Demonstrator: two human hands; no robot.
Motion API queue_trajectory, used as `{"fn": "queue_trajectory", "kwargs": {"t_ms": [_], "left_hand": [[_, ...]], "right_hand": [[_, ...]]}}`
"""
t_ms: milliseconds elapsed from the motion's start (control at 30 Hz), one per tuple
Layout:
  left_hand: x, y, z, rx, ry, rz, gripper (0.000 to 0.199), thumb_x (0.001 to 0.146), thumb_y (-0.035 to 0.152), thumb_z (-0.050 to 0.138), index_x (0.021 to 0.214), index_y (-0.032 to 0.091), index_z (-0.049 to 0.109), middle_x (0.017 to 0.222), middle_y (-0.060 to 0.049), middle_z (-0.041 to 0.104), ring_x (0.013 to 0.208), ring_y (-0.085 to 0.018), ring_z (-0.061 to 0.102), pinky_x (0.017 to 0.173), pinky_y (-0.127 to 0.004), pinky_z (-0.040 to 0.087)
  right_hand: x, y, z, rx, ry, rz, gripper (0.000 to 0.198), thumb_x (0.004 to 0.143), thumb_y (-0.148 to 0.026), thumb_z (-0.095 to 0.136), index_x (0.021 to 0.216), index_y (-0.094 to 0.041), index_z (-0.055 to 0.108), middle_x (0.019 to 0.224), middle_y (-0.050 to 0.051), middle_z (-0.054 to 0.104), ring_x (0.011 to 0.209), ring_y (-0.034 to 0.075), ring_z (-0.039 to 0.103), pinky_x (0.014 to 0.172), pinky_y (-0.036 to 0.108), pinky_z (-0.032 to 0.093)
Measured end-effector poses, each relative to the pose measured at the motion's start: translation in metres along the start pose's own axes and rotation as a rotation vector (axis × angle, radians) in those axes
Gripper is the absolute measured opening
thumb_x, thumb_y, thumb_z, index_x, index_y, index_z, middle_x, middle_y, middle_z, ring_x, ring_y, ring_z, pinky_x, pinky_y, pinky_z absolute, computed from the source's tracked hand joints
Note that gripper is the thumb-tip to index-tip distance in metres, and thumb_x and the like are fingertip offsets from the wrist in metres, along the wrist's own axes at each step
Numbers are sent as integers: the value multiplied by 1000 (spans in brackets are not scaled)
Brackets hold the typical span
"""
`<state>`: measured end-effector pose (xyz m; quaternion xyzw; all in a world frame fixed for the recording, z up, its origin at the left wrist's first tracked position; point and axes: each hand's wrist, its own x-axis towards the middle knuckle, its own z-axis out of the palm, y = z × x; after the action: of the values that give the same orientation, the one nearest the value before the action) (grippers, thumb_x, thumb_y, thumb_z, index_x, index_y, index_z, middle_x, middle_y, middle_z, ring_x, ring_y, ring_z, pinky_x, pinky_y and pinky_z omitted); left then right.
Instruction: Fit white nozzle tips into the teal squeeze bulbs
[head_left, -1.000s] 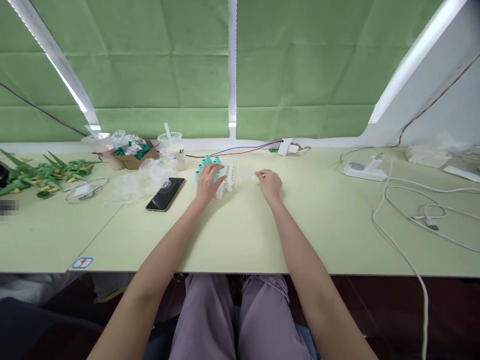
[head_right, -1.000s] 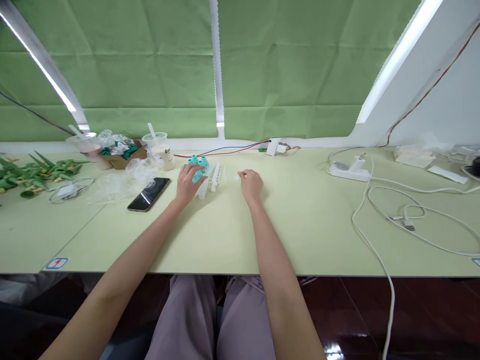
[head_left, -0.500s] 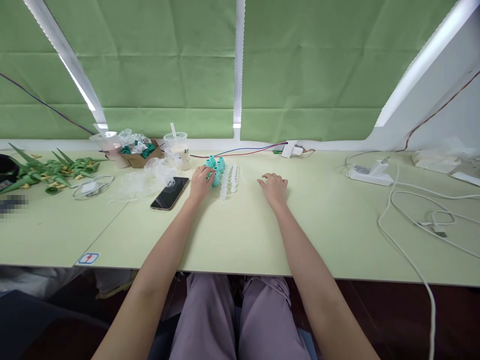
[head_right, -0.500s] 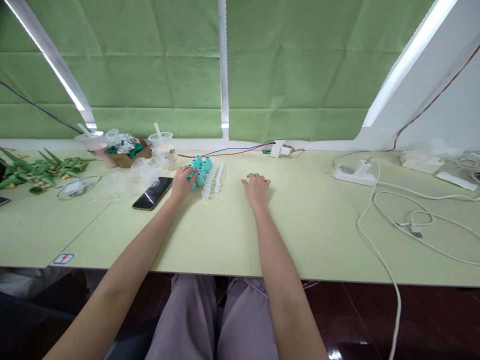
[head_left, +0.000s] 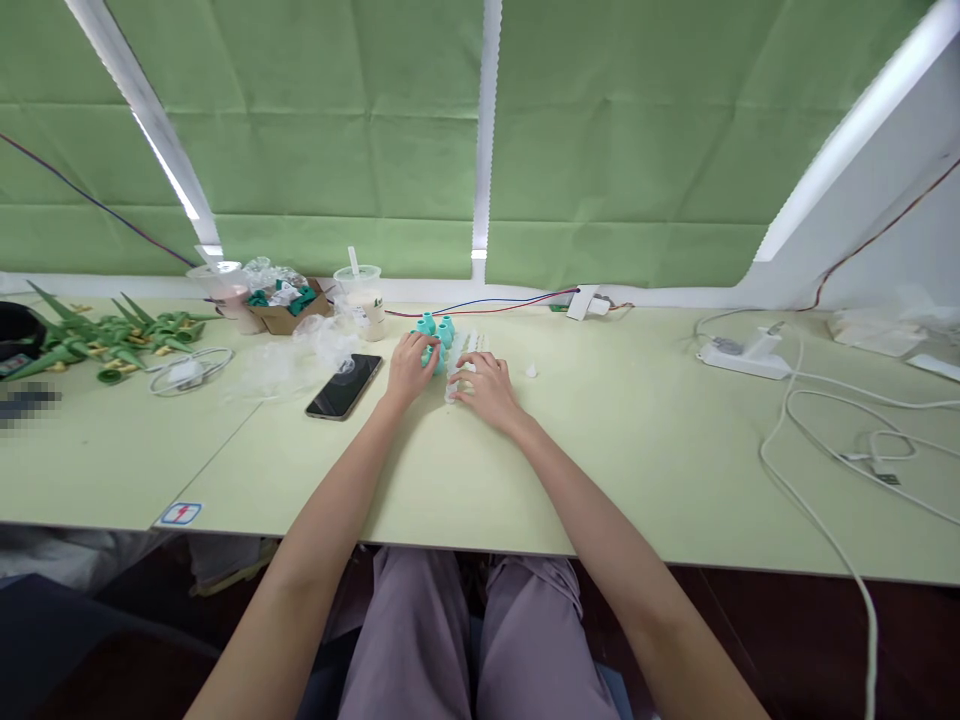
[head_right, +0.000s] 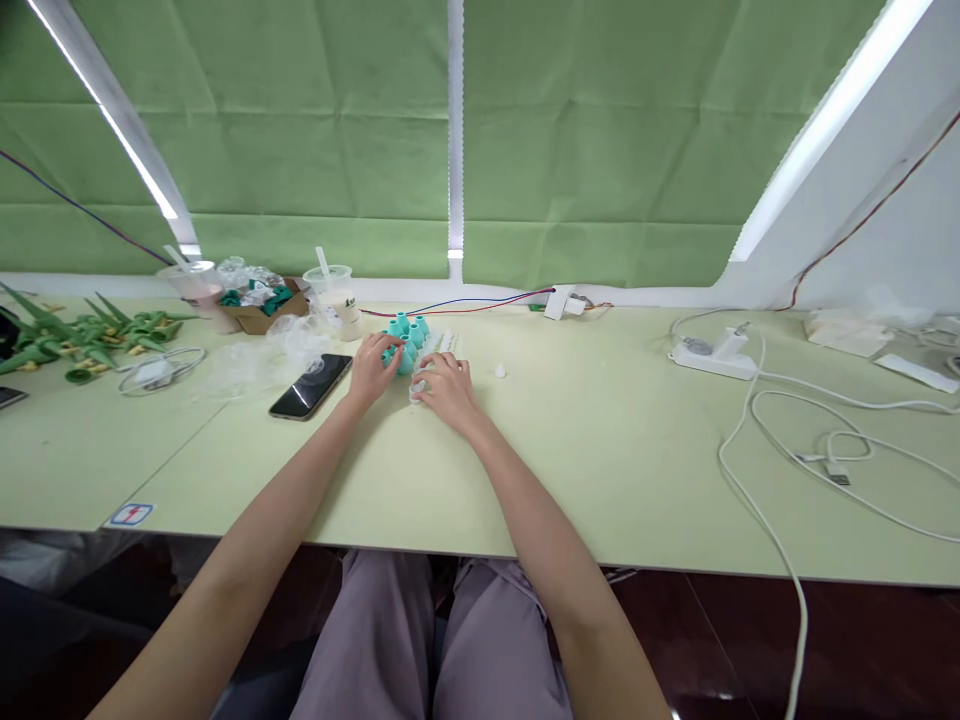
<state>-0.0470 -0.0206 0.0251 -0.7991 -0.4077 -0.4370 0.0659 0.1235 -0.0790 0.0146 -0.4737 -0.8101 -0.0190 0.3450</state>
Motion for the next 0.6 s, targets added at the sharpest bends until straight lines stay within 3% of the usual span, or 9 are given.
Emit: {"fn": "queue_trajectory", "kwargs": {"t_ms": [167,267,333,433,500,600], "left_hand": [[6,15,5,-172,-77,-43,27,85,40,50,95,19,64,86,-5,64,80,-17,54,77,-30,42],[8,29,13,-317,-211,-62,33,82,44,55,103,21,65,85,-3,65,74,-15,56,67,-27,43],[7,36,18,-329,-215,-68,33,82,44,55,105,22,64,84,-3,66,75,-15,56,66,-26,43],[4,40,22,-237,-133,-78,28,81,43,57,96,22,67,86,-4,65,84,-18,56,71,-29,44],[4,38,23,-225,-107,-97,26,78,44,60,89,21,69,92,-6,65,91,-20,56,72,-30,44],[6,31,24,-359,-100,-210,30,73,45,65,85,19,70,92,-7,67,84,-19,58,67,-29,45]], "right_hand": [[10,14,-11,228,253,283,19,78,-40,60,87,-25,68,90,3,62,91,20,52,80,33,37],[13,27,-14,508,312,461,28,75,-45,61,88,-21,65,77,1,63,73,16,55,70,29,42],[13,32,-13,685,323,525,31,70,-46,64,86,-19,64,76,1,64,69,15,56,67,28,43],[14,34,-10,858,292,524,34,64,-47,68,82,-19,63,78,2,65,70,15,58,67,27,44],[15,33,-9,910,259,478,33,68,-48,63,82,-19,63,77,2,65,70,14,58,67,27,45],[12,35,-8,764,237,427,31,81,-46,49,92,-20,62,79,2,65,71,14,58,68,27,45]]}}
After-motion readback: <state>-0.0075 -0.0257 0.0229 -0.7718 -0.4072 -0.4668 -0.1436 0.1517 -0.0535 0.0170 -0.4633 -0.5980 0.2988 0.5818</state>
